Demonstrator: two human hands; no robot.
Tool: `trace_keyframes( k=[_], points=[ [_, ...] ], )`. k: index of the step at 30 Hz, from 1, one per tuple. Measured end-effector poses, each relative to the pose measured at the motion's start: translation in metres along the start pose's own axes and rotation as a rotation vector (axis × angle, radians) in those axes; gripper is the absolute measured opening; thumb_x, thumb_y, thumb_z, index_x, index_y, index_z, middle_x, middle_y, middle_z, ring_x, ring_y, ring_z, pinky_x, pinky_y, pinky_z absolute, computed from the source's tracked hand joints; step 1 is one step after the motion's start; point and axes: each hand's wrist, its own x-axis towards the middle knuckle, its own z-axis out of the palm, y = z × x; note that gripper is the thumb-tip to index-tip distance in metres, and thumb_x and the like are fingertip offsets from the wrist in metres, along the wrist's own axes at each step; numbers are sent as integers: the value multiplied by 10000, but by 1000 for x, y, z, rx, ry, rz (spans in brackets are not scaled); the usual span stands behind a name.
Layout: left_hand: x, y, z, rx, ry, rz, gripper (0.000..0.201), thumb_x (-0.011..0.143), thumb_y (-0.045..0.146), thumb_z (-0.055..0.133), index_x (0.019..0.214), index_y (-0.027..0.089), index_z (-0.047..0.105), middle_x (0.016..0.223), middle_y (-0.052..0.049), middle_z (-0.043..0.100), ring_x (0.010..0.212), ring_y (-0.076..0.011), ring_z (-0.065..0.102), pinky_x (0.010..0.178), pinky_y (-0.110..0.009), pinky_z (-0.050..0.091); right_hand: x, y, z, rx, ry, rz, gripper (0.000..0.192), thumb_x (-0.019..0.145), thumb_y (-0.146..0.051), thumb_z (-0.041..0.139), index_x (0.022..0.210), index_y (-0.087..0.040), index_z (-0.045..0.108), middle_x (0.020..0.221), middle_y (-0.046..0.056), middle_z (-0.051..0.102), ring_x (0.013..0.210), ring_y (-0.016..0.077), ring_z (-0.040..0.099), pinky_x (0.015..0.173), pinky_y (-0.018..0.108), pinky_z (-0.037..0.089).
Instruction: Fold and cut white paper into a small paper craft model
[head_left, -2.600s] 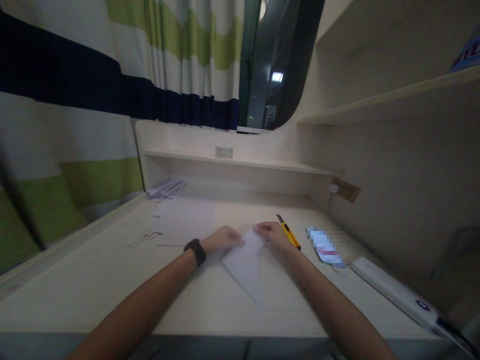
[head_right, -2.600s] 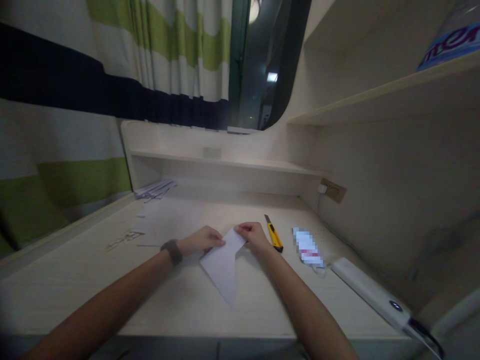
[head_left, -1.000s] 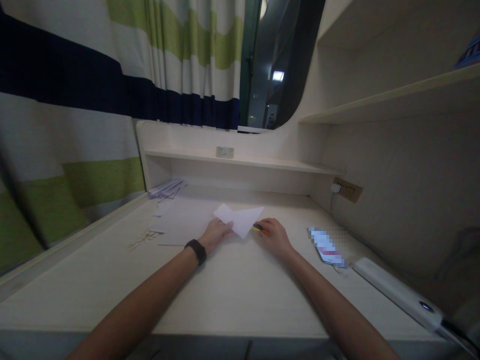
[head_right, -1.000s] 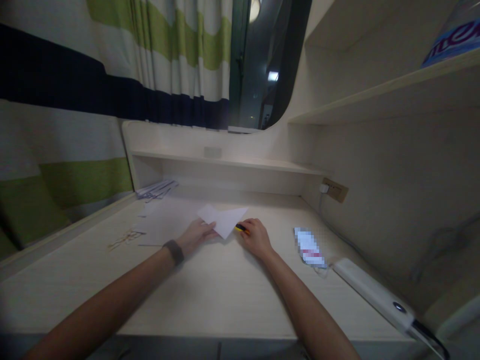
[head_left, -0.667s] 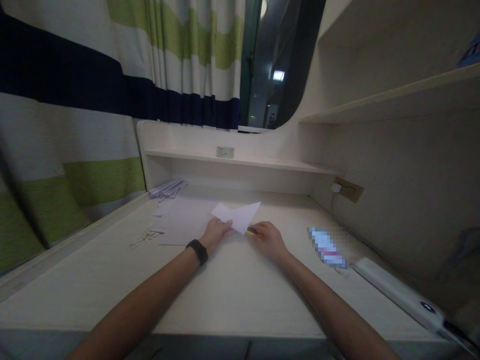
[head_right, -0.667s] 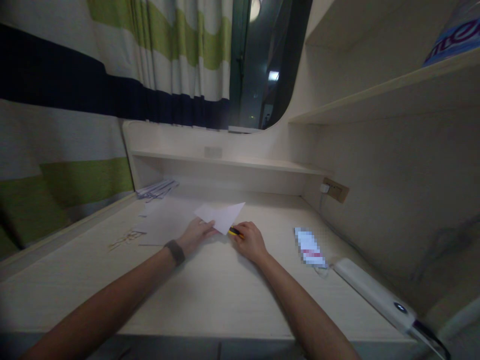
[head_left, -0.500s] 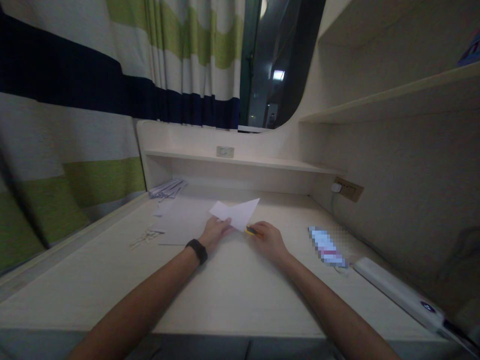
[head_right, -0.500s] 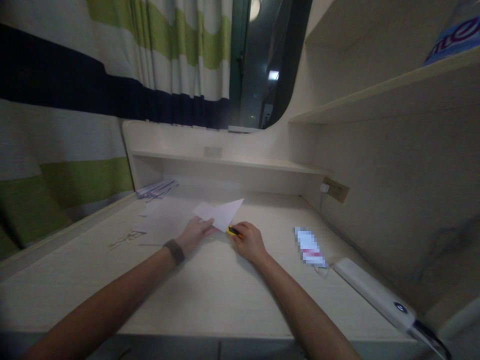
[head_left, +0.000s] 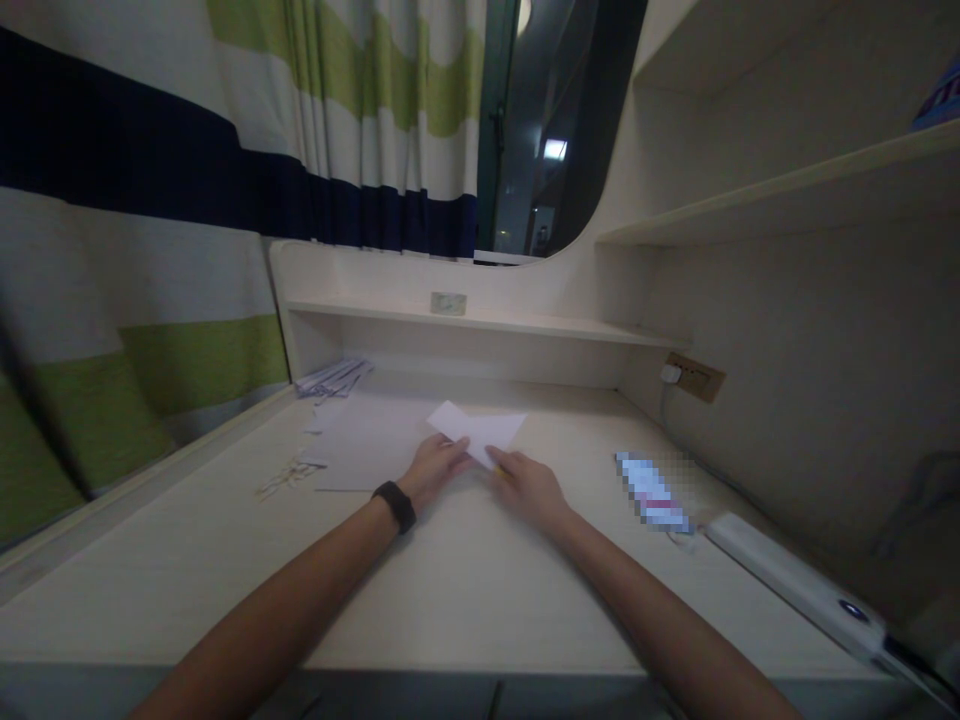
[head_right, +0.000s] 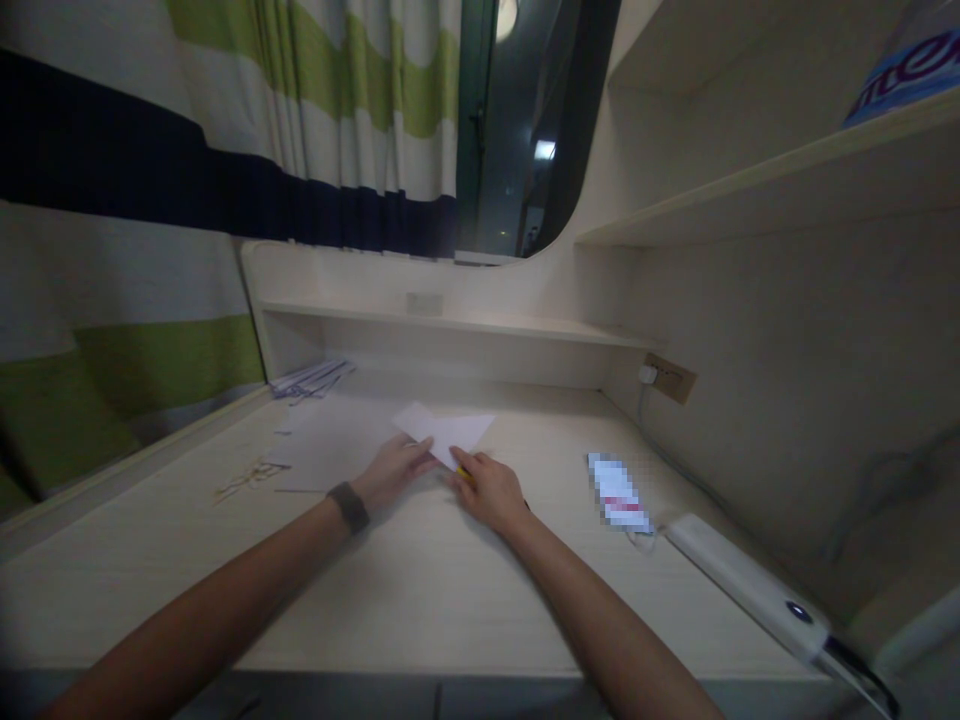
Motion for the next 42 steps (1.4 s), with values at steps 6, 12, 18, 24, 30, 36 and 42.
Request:
trace_keyframes(
  k=[6,12,18,24,30,36,42],
  points=[
    [-3,0,8,7,-12,-42,228,734,223,699,907,112,599,855,-80,662,848,-174,619,879,-353,468,-1,-5,-7,-144,11,45,425,888,-434,411,1290,-309,470,966,65,651,799,190,612,678,251,405],
    [3,8,2,115,140,36,198,753,266,629,886,133,565,911,-108,631,870,-211,614,804,-366,489,0,5,-14,-225,-60,-39,423,918,-413,342,1313,-297,439,969,52,646,847,185,602,707,253,398],
    [4,24,-6,890,430,502,236,730,223,594,949,179,520,1049,-85,559,1005,-216,543,876,-390,445,2,18,-19,-236,-185,-177,382,911,-378,386,1266,-281,489,948,62,659,854,192,586,718,264,378],
    [-16,10,10,1477,-344,685,304,864,285,459,1148,205,535,1251,-77,522,1191,-220,431,1032,-384,306,-4,20,-20,-155,-227,-277,335,885,-347,473,1196,-228,513,919,63,648,862,196,542,746,277,362],
    [-18,-11,2,1678,-573,495,502,930,478,269,1379,259,311,1452,-59,305,1316,-250,273,1061,-430,220,-16,33,-19,-58,-174,-152,187,835,-298,567,964,-164,553,857,64,581,819,178,533,707,262,371],
    [-16,-17,-2,1752,-638,415,487,944,481,147,1403,350,241,1482,-22,238,1326,-287,241,1045,-493,190,-22,43,-3,-3,-78,-190,181,808,-305,605,938,-184,571,923,66,571,857,181,531,740,280,405],
    [-16,-20,-3,1789,-655,397,493,947,469,107,1403,346,248,1471,-19,267,1329,-301,223,1041,-517,159,-26,47,1,26,-53,-176,202,813,-304,602,984,-195,601,913,65,612,877,189,546,775,300,421]
  ],
)
